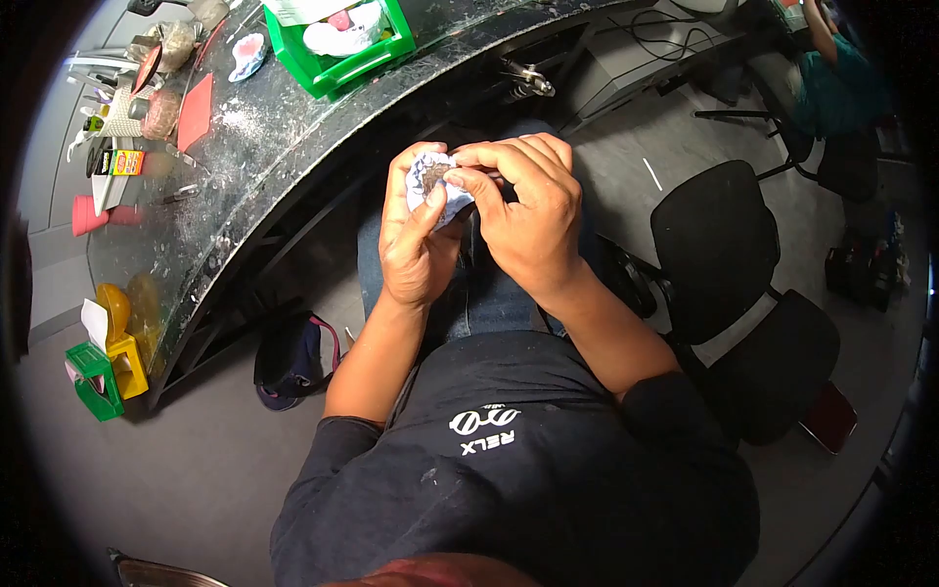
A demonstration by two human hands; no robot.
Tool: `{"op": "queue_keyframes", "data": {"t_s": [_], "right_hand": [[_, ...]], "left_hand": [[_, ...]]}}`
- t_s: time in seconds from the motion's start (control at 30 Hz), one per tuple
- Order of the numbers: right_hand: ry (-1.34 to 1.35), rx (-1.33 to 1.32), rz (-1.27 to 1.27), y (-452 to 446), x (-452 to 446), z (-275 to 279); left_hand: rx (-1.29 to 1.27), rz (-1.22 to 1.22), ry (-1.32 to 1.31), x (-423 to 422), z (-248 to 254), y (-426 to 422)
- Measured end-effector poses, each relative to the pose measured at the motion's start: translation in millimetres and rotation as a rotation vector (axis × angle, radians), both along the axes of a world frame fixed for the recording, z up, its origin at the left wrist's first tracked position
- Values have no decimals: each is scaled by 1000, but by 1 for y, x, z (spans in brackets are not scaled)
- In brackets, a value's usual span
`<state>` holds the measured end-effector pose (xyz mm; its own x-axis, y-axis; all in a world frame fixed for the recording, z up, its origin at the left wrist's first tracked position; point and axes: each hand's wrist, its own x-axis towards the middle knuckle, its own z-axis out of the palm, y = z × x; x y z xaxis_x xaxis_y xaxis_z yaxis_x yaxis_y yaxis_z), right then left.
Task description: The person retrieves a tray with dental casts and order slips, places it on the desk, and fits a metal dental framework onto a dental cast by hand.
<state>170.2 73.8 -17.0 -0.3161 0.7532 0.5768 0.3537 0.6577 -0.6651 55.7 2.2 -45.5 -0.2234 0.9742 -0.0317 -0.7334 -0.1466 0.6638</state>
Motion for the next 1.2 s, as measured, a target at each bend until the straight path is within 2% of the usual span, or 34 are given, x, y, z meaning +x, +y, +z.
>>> {"op": "queue_keyframes", "data": {"t_s": [0.27, 0.7, 0.97, 1.2], "right_hand": [[-35, 34, 18, 1, 1, 4], [-27, -19, 4, -6, 0, 9], [-8, 8, 29, -5, 0, 10], [-23, -6, 17, -7, -2, 7]], "left_hand": [[-7, -5, 70, 1, -3, 0], [11, 13, 16, -2, -2, 1], [118, 54, -29, -1, -2, 2], [84, 17, -11, -3, -5, -1]]}}
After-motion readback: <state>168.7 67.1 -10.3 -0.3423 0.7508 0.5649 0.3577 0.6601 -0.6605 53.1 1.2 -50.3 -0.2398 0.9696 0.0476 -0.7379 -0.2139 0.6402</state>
